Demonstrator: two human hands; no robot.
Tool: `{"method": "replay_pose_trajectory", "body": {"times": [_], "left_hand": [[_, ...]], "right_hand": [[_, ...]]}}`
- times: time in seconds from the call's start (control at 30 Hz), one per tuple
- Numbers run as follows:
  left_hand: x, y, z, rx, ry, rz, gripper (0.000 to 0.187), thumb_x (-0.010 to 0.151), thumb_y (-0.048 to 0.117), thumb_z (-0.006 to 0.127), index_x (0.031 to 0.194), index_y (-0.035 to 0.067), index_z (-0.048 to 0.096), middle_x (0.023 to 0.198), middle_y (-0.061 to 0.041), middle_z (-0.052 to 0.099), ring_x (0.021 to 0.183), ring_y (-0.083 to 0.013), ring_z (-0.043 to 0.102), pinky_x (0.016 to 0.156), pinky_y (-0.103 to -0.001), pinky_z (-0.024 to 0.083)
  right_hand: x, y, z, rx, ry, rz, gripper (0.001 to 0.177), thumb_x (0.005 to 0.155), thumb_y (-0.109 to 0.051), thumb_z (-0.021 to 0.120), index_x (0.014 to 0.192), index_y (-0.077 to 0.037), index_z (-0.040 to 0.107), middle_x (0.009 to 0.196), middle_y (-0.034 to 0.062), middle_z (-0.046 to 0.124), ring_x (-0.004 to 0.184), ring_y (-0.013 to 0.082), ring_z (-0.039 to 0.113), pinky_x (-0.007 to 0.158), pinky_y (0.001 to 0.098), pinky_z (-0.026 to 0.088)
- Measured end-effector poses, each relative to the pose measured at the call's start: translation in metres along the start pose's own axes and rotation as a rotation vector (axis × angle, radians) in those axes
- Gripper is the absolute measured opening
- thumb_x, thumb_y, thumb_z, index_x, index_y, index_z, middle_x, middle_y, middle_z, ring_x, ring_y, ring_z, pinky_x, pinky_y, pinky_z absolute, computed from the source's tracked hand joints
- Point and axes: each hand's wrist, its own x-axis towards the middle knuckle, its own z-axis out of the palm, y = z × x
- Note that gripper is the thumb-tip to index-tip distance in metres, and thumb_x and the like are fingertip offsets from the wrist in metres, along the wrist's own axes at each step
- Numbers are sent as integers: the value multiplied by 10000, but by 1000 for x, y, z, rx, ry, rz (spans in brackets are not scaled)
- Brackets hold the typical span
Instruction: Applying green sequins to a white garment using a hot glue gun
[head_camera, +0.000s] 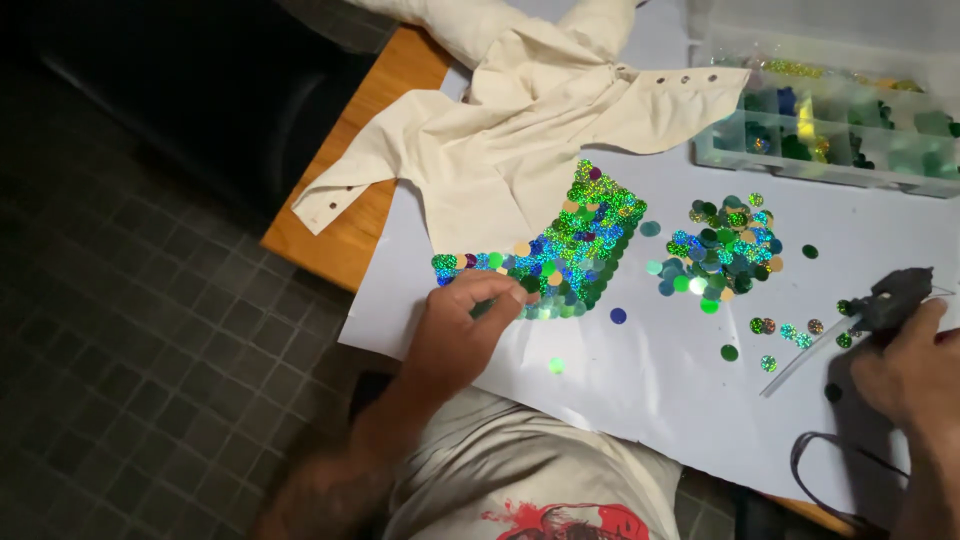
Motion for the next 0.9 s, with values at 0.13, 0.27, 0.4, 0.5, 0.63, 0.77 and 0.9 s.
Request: {"method": "replay_pose_trajectory", "body": {"times": [0.13, 0.27, 0.4, 0.5, 0.63, 0.77, 0.9], "left_hand": [[4, 12, 6, -22, -18, -45, 201, 917, 215, 670, 912, 120, 847, 924, 5, 807, 993, -111, 711, 957, -269, 516], [-5, 44, 18, -258, -29, -283, 250, 921, 207, 622, 932, 21, 790, 1049, -47, 842, 965, -60, 646, 928, -223, 497], [-7, 22, 33, -334, 47, -185, 226, 945, 176, 661, 1009, 32, 823, 962, -163, 803, 1015, -228, 717, 976, -402, 547], [-10, -1, 33, -163, 131, -150, 166, 898, 246, 716, 942, 140, 836, 964, -26, 818, 1017, -178, 752, 970, -367, 549], [-12, -21, 31, -211, 180, 45, 131, 920, 98, 706, 890, 29, 813, 923, -126, 801, 980, -246, 742, 961, -400, 550], [-15, -23, 29, -209, 195, 142, 123, 916, 70, 708, 858, -6, 786, 891, -153, 771, 963, -269, 731, 944, -420, 545], [-9, -33, 33, 33, 144, 324, 69, 859, 74, 754, 797, 70, 783, 831, -83, 756, 884, -261, 736, 845, -361, 566]], "right_hand": [[-27, -46, -36, -120, 99, -112, 818, 851, -212, 692, 1522, 103, 344, 1161, 461, 637, 980, 625, 653, 777, 611, 516], [-83, -169, -83, 533, 156, -590, 363, 942, -114, 713, 1293, -20, 723, 1177, 147, 694, 1064, 291, 610, 914, 404, 460], [-117, -263, -86, 1161, -104, -721, 202, 829, -94, 854, 1019, -57, 798, 908, 86, 748, 726, 154, 620, 628, 275, 500], [-120, -287, -80, 1276, -209, -644, 99, 857, -62, 832, 950, -41, 806, 833, 57, 726, 647, 105, 539, 571, 241, 459], [-124, -294, -68, 1279, -291, -603, 84, 838, -45, 828, 919, -33, 813, 821, 67, 720, 645, 115, 525, 564, 251, 449], [-127, -297, -65, 1302, -345, -620, 82, 847, -2, 792, 923, -28, 808, 819, 46, 694, 679, 102, 523, 604, 233, 446], [-121, -298, -59, 1262, -341, -686, 24, 886, -22, 768, 907, -26, 778, 781, 47, 645, 703, 113, 524, 641, 257, 466]]}}
